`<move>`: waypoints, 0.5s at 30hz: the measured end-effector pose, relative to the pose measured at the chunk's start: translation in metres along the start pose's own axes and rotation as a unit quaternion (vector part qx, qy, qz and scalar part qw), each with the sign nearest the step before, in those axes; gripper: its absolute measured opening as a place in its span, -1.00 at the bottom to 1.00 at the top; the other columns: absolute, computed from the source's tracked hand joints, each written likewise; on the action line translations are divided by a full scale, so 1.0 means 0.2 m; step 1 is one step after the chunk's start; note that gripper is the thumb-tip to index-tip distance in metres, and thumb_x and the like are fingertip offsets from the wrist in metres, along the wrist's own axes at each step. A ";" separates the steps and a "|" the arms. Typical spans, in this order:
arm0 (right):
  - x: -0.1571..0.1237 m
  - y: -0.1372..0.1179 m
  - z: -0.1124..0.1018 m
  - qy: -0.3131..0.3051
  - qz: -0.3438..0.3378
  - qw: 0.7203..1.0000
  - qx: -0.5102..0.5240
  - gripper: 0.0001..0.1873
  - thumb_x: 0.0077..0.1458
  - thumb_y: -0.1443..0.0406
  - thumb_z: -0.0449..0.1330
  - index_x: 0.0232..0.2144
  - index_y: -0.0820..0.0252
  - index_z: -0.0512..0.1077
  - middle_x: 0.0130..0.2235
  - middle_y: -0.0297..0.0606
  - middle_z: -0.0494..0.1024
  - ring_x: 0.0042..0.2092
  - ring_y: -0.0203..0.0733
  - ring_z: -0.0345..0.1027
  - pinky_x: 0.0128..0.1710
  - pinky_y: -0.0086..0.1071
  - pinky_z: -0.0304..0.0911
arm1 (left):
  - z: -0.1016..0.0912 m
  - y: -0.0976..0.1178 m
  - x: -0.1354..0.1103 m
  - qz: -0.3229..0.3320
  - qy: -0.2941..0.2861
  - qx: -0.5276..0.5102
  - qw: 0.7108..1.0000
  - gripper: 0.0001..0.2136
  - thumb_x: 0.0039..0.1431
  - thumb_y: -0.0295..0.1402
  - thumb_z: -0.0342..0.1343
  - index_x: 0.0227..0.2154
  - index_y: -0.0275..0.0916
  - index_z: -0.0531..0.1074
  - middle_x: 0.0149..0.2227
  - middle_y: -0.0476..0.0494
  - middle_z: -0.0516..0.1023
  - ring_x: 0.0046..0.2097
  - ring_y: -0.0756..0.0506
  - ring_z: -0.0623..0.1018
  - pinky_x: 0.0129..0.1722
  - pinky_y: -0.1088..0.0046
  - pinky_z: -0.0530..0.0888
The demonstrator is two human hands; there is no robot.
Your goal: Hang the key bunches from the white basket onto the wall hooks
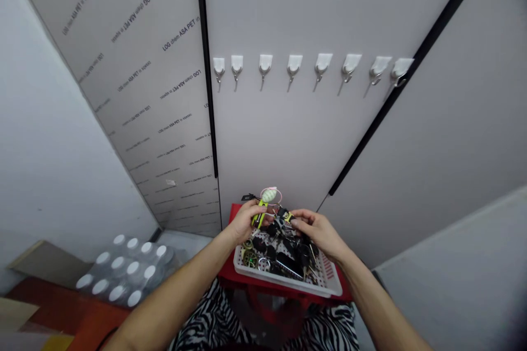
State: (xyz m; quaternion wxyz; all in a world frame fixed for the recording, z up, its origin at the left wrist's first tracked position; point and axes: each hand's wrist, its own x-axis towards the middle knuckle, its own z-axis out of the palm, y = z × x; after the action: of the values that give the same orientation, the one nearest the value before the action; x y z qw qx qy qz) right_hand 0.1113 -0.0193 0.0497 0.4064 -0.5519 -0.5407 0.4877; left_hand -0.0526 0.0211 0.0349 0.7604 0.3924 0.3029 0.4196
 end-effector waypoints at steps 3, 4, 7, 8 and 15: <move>0.02 -0.08 -0.06 0.021 0.004 0.999 -0.036 -0.77 -0.35 0.24 0.13 -0.54 0.27 0.29 -0.66 -0.45 0.28 -0.63 -0.46 0.07 -0.61 -0.52 0.00 | -0.03 0.00 0.02 0.004 0.023 0.034 0.999 -0.83 -0.27 -0.41 -0.01 -0.52 -0.35 0.23 -0.51 -0.08 0.39 -0.52 0.05 0.38 -0.52 0.55 0.27; 0.03 -0.12 -0.08 0.018 -0.001 0.998 -0.056 -0.79 -0.35 0.25 0.12 -0.56 0.27 0.30 -0.65 -0.45 0.29 -0.63 -0.46 0.07 -0.61 -0.52 0.00 | -0.04 0.00 0.03 0.006 0.034 0.059 0.998 -0.83 -0.28 -0.43 0.00 -0.52 -0.35 0.23 -0.52 -0.08 0.39 -0.52 0.05 0.37 -0.52 0.55 0.27; 0.05 -0.29 -0.11 -0.006 -0.038 0.990 -0.139 -0.84 -0.32 0.28 0.10 -0.57 0.26 0.32 -0.67 -0.44 0.27 -0.63 -0.45 0.05 -0.63 -0.52 -0.04 | -0.05 0.01 0.05 0.014 0.069 0.168 0.983 -0.79 -0.33 -0.49 0.03 -0.49 -0.38 0.25 -0.50 -0.07 0.40 -0.46 0.03 0.37 -0.45 0.54 0.27; 0.06 -0.34 -0.11 -0.017 -0.055 0.984 -0.170 -0.86 -0.31 0.29 0.09 -0.58 0.25 0.33 -0.68 -0.44 0.27 -0.63 -0.45 0.05 -0.64 -0.52 -0.05 | -0.04 0.02 0.05 0.017 0.072 0.211 0.975 -0.77 -0.34 -0.51 0.03 -0.47 -0.38 0.25 -0.47 -0.08 0.40 -0.43 0.01 0.38 -0.42 0.52 0.28; 0.12 -0.53 -0.01 -0.100 -0.152 0.940 -0.288 -0.89 -0.33 0.32 0.09 -0.61 0.25 0.34 -0.63 -0.40 0.35 -0.58 -0.41 0.13 -0.56 -0.49 0.04 | 0.06 0.18 0.01 0.229 0.058 0.443 0.864 -0.58 -0.35 -0.46 0.07 -0.28 -0.28 0.24 -0.17 -0.12 0.28 -0.11 -0.10 0.21 -0.12 0.39 0.12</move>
State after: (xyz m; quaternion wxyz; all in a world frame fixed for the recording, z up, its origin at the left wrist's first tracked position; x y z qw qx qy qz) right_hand 0.0905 0.0139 0.1515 0.2430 -0.5055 -0.7732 0.2959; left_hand -0.0566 0.0310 0.0708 0.3695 0.7215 0.4022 0.4257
